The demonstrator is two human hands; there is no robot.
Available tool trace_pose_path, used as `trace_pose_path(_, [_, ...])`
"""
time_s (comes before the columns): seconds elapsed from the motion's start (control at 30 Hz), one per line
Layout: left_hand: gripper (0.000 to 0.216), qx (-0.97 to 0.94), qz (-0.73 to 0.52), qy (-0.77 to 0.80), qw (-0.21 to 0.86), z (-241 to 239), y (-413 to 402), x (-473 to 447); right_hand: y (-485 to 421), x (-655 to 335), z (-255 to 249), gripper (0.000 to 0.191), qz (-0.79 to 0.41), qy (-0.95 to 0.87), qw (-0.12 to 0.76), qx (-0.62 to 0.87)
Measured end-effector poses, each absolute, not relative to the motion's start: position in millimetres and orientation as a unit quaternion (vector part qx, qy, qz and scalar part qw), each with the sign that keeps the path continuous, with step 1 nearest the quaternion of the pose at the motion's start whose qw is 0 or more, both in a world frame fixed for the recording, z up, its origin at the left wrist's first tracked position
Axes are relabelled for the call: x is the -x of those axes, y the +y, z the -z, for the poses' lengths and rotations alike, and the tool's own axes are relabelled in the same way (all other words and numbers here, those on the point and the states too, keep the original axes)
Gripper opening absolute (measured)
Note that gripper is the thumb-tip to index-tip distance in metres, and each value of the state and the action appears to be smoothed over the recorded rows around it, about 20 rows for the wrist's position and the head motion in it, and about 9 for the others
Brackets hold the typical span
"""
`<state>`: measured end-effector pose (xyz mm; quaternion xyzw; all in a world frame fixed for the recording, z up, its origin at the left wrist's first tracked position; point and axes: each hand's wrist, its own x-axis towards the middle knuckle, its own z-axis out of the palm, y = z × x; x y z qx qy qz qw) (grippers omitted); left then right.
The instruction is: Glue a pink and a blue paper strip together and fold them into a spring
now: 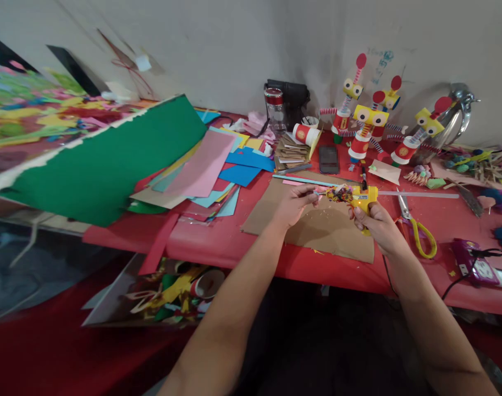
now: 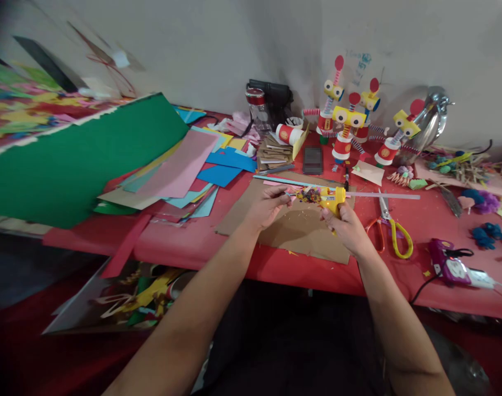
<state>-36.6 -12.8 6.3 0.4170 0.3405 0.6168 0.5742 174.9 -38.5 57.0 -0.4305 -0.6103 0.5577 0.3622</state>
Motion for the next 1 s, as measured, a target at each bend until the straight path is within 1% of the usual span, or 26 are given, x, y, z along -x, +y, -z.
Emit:
trace_pose_path(0.2, [0.014,-0.412,-0.616,0.354,0.570,-3,-12,37,-37,-173,-55,0.036,-0.561,-0.604,0.368,0.431])
trace_pose_path(0.43, [0.024,-0.411,-0.611,0.349,0.580,-4,-12,36,-36,-168,-56,0.038,-0.544,-0.606,0.387,0.433])
trace_pose_path(0.67, [0.019,-0.424,-0.612,0.351,0.567,-5,-11,38,-39,-174,-54,0.034,-0.532,-0.619,0.375,0.439])
trace_pose_path(1.0, [0.021,-0.442,-0.607,0.353,0.558,-11,-14,39,-39,-192,-68,0.035,-0.523,-0.569,0.429,0.468])
